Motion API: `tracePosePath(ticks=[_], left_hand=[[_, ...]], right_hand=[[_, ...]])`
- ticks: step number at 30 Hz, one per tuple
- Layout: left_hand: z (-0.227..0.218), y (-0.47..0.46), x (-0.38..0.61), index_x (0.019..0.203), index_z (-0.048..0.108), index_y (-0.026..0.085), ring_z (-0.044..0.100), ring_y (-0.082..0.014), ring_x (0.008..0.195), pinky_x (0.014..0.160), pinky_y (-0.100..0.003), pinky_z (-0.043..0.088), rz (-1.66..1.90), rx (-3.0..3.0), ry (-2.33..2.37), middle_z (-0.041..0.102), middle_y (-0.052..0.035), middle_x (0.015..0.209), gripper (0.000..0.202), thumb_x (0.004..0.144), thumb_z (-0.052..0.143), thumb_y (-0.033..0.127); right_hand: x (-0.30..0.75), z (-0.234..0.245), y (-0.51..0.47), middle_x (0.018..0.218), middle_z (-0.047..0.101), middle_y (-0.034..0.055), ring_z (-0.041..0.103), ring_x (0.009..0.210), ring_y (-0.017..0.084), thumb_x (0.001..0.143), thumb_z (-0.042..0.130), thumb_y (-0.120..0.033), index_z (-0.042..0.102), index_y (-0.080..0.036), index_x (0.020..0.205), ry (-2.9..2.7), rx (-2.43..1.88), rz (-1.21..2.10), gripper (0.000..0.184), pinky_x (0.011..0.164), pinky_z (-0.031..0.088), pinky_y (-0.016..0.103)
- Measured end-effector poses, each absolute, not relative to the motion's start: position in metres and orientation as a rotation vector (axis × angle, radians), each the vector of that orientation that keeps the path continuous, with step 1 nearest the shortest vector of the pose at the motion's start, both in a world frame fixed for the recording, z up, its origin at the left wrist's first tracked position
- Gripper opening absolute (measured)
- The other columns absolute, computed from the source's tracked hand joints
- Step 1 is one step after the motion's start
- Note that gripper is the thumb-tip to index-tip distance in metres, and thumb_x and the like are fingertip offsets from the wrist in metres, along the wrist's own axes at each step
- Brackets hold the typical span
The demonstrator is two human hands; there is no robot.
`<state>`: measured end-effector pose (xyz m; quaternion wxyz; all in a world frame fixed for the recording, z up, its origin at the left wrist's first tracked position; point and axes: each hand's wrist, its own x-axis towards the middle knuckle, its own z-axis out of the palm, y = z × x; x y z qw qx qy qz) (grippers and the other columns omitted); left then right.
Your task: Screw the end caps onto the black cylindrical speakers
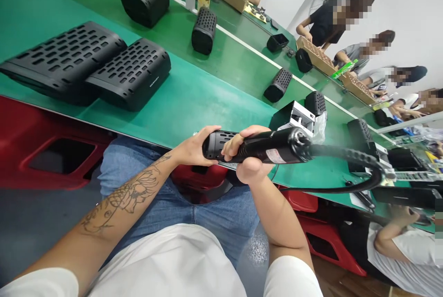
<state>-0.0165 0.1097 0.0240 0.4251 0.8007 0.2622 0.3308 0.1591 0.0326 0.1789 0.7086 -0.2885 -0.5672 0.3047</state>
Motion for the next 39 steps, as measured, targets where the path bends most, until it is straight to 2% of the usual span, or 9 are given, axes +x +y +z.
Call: tracePosePath(ticks=[8, 13, 17, 21, 25, 27, 30, 34, 39], left_hand=[[0.023, 0.112, -0.012, 0.182, 0.044, 0.028, 0.075, -0.0395, 0.147, 0.125, -0.050, 0.065, 0.868, 1.953, 0.651, 0.063, -0.0166, 0.172, 0.122, 0.078, 0.104, 0.051], [0.018, 0.113, -0.013, 0.185, 0.041, 0.028, 0.064, -0.0432, 0.163, 0.137, -0.057, 0.057, 0.942, 2.004, 0.521, 0.055, -0.0200, 0.179, 0.124, 0.080, 0.105, 0.049], [0.014, 0.113, -0.018, 0.186, 0.041, 0.029, 0.052, -0.0477, 0.173, 0.144, -0.063, 0.047, 0.991, 2.067, 0.483, 0.047, -0.0235, 0.185, 0.125, 0.081, 0.106, 0.046], [0.016, 0.115, -0.023, 0.178, 0.055, 0.029, 0.057, -0.0499, 0.168, 0.140, -0.070, 0.051, 1.000, 2.101, 0.508, 0.050, -0.0245, 0.182, 0.110, 0.082, 0.105, 0.052], [0.033, 0.094, -0.017, 0.149, 0.079, 0.033, 0.061, -0.0509, 0.162, 0.146, -0.084, 0.032, 1.130, 2.136, 0.623, 0.069, -0.0189, 0.164, 0.072, 0.084, 0.102, 0.053], [0.047, 0.067, -0.009, 0.137, 0.085, 0.035, 0.073, -0.0459, 0.145, 0.139, -0.078, 0.048, 1.146, 2.076, 0.603, 0.080, -0.0154, 0.144, 0.049, 0.090, 0.097, 0.047], [0.069, 0.024, 0.009, 0.140, 0.087, 0.031, 0.083, -0.0329, 0.108, 0.103, -0.053, 0.074, 1.142, 1.804, 0.531, 0.082, -0.0156, 0.127, 0.038, 0.103, 0.087, 0.041], [0.082, -0.004, 0.030, 0.142, 0.088, 0.026, 0.079, -0.0199, 0.086, 0.073, -0.032, 0.069, 0.939, 1.372, 0.460, 0.081, -0.0149, 0.127, 0.037, 0.110, 0.084, 0.044], [0.078, -0.006, 0.040, 0.109, 0.093, 0.019, 0.076, -0.0183, 0.077, 0.061, -0.027, 0.066, 0.773, 0.999, 0.428, 0.080, -0.0110, 0.106, 0.040, 0.096, 0.099, 0.057]], right_hand=[[0.159, 0.155, 0.032, 0.059, 0.070, -0.0070, 0.061, 0.040, 0.017, 0.088, 0.097, -0.071, 0.069, -0.029, 0.096, -1.389, -0.758, 0.851, 0.050, 0.045, 0.059, 0.034], [0.176, 0.197, -0.002, 0.065, 0.070, -0.0070, 0.061, 0.042, 0.017, 0.094, 0.086, -0.080, 0.081, -0.034, 0.118, -1.312, -0.702, 0.691, 0.053, 0.050, 0.063, 0.037], [0.200, 0.224, -0.012, 0.062, 0.070, -0.0045, 0.059, 0.038, 0.019, 0.102, 0.062, -0.091, 0.086, -0.034, 0.114, -1.381, -0.742, 0.578, 0.063, 0.047, 0.063, 0.041], [0.228, 0.221, -0.004, 0.057, 0.062, -0.0100, 0.045, 0.031, 0.015, 0.093, 0.073, -0.090, 0.085, -0.038, 0.109, -1.226, -0.777, 0.307, 0.056, 0.038, 0.052, 0.034], [0.260, 0.211, -0.004, 0.054, 0.048, -0.0124, 0.033, 0.031, 0.011, 0.090, 0.068, -0.098, 0.081, -0.036, 0.104, -1.059, -0.852, 0.262, 0.065, 0.038, 0.043, 0.028], [0.270, 0.202, -0.011, 0.056, 0.044, -0.0124, 0.033, 0.033, 0.011, 0.095, 0.059, -0.099, 0.082, -0.038, 0.110, -1.075, -0.843, 0.324, 0.067, 0.041, 0.044, 0.027], [0.271, 0.184, -0.024, 0.060, 0.045, -0.0114, 0.033, 0.036, 0.011, 0.100, 0.050, -0.099, 0.082, -0.043, 0.122, -1.116, -0.799, 0.414, 0.068, 0.043, 0.047, 0.029], [0.255, 0.166, -0.035, 0.062, 0.044, -0.0113, 0.032, 0.037, 0.011, 0.097, 0.049, -0.105, 0.080, -0.045, 0.129, -1.146, -0.784, 0.485, 0.075, 0.043, 0.048, 0.029], [0.232, 0.161, -0.036, 0.062, 0.044, -0.0122, 0.029, 0.035, 0.010, 0.101, 0.042, -0.104, 0.079, -0.040, 0.126, -1.104, -0.696, 0.556, 0.078, 0.040, 0.044, 0.027]])
